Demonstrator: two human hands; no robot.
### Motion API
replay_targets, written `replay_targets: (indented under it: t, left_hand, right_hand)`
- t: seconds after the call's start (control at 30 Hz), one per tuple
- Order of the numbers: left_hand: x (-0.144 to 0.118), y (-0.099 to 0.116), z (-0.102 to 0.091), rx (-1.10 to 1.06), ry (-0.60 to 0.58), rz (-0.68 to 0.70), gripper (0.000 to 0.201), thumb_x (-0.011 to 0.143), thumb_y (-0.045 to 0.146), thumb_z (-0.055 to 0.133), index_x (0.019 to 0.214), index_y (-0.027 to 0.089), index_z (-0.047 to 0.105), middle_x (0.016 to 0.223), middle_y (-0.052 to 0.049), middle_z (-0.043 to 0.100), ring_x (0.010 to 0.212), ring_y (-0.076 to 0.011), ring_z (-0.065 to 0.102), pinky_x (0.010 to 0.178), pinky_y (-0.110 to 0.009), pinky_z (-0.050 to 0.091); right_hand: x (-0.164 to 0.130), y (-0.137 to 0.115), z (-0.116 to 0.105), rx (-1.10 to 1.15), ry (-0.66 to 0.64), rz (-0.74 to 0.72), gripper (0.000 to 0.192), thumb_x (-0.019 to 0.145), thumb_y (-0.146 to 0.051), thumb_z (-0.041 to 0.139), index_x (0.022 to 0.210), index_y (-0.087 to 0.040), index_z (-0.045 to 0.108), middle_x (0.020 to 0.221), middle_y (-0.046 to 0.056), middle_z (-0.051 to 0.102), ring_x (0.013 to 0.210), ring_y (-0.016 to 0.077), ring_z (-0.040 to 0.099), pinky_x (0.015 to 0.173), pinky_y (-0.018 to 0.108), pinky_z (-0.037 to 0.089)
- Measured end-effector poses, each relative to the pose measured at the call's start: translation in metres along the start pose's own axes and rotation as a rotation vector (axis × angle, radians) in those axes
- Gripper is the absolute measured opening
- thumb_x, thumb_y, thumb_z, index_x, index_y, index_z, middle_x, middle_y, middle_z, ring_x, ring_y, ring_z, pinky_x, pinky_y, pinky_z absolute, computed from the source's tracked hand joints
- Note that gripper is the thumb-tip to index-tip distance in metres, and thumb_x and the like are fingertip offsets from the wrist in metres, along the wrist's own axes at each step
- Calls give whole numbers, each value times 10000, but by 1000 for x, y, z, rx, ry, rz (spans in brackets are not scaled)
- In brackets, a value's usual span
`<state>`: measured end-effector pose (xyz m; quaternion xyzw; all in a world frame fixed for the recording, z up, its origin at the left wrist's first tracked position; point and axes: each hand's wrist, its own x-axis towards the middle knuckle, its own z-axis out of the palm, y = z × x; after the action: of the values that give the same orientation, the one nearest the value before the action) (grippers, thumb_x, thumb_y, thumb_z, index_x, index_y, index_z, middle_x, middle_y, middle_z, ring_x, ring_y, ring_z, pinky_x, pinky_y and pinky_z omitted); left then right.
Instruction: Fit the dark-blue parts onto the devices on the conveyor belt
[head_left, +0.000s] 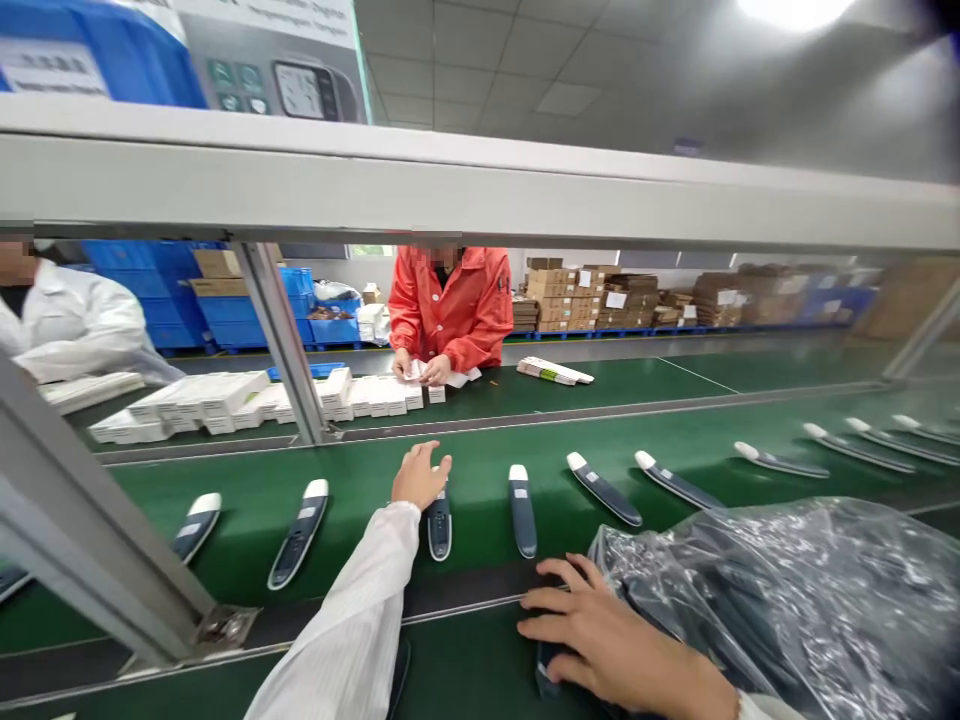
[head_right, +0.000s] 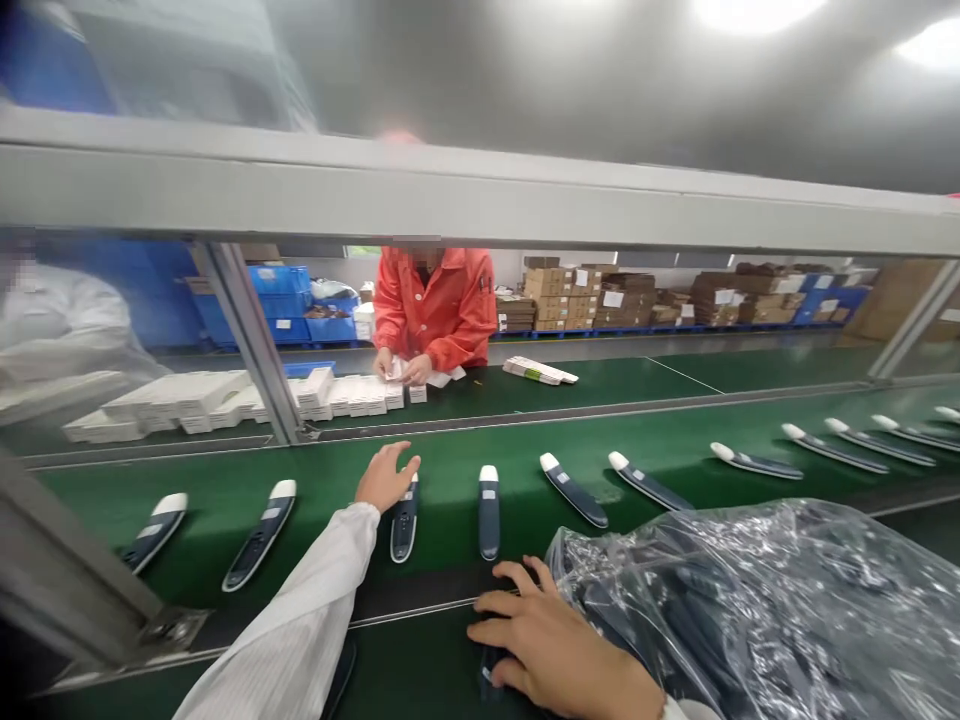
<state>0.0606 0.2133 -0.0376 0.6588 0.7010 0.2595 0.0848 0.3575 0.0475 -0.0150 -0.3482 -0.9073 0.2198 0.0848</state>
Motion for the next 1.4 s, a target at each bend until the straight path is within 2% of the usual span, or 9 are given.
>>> replay_targets:
  t: [0.13, 0.23, 0.33, 0.47, 0.63, 1.0, 1.1, 1.27, 1.4]
  left_hand:
    - [-10, -19, 14, -43, -125, 65, 367, 904, 415, 478, 1235, 289, 575, 1287, -27, 635, 1210, -231, 554, 1007, -339, 427]
    - [-17, -16, 20, -68, -117, 83, 309, 898, 430, 487, 1154, 285, 583, 1152, -30, 682, 1111, -231, 598, 934, -326, 448]
    - [-20, -14, 21, -28, -82, 91, 294, 896, 474, 490, 1077, 259, 576, 1024, -58, 686, 1028, -250, 625, 885, -338, 451]
    - [-20, -11, 26, 22, -57, 119, 304, 902, 503, 481, 1044, 246, 558, 982, -69, 682, 1016, -267, 628, 884, -357, 432]
    - [-17, -2, 40, 9, -30, 188, 310, 905, 525, 471, 1016, 246, 549, 974, -68, 683, 991, -267, 629, 859, -364, 418]
    - [-18, 26, 56, -99, -138, 108, 431, 878, 606, 485, 1106, 243, 528, 1104, -88, 662, 1130, -288, 583, 976, -411, 407]
    - [-17, 23, 43, -267, -96, 18, 568, 860, 553, 555, 1310, 230, 429, 1300, -99, 579, 1231, -252, 526, 1019, -374, 414]
    - [-13, -18, -12, -286, 236, 74, 302, 930, 361, 450, 1189, 239, 544, 1232, -59, 619, 1106, -198, 579, 994, -319, 439]
    - [-17, -56, -34, -134, 293, -105, 328, 895, 397, 473, 1167, 241, 568, 1269, -72, 613, 1197, -251, 530, 1002, -383, 429]
  right_hand:
    - [17, 5, 8, 107, 47, 63, 236, 945, -271, 562, 1110, -366, 701, 1087, 22, 657, 1130, 236, 567, 1042, 406, 416]
    - [51, 9, 14, 124, 228, 103, 328, 999, -272, 412, 1190, -311, 675, 1057, 48, 635, 938, 185, 643, 875, 301, 510]
    - [99, 9, 23, -14, 418, 208, 414, 1001, -231, 340, 1324, -233, 598, 1133, 98, 641, 947, 201, 663, 876, 298, 522]
    - [142, 5, 39, -214, 350, 318, 502, 954, -113, 326, 1424, -150, 497, 1250, 163, 631, 1092, 243, 631, 961, 329, 495]
    - [130, 7, 54, -229, 269, 308, 497, 994, -266, 385, 1464, -113, 434, 1409, 186, 540, 1260, 277, 542, 1050, 365, 453]
    - [120, 18, 52, -322, 249, 482, 471, 979, -163, 379, 1441, -147, 470, 1496, 169, 455, 1371, 287, 442, 1084, 439, 423]
    - [112, -11, 49, -294, 284, 406, 461, 986, -219, 409, 1441, -194, 477, 1551, 138, 380, 1392, 331, 393, 1099, 518, 394]
    - [102, -78, 56, 36, 2, -155, 430, 944, -398, 595, 1369, -388, 530, 1518, -10, 453, 1401, 277, 365, 1144, 480, 338]
    - [108, -91, 68, 175, 7, -170, 173, 908, -301, 656, 1077, -331, 680, 1256, -34, 662, 1355, 249, 425, 1171, 482, 274]
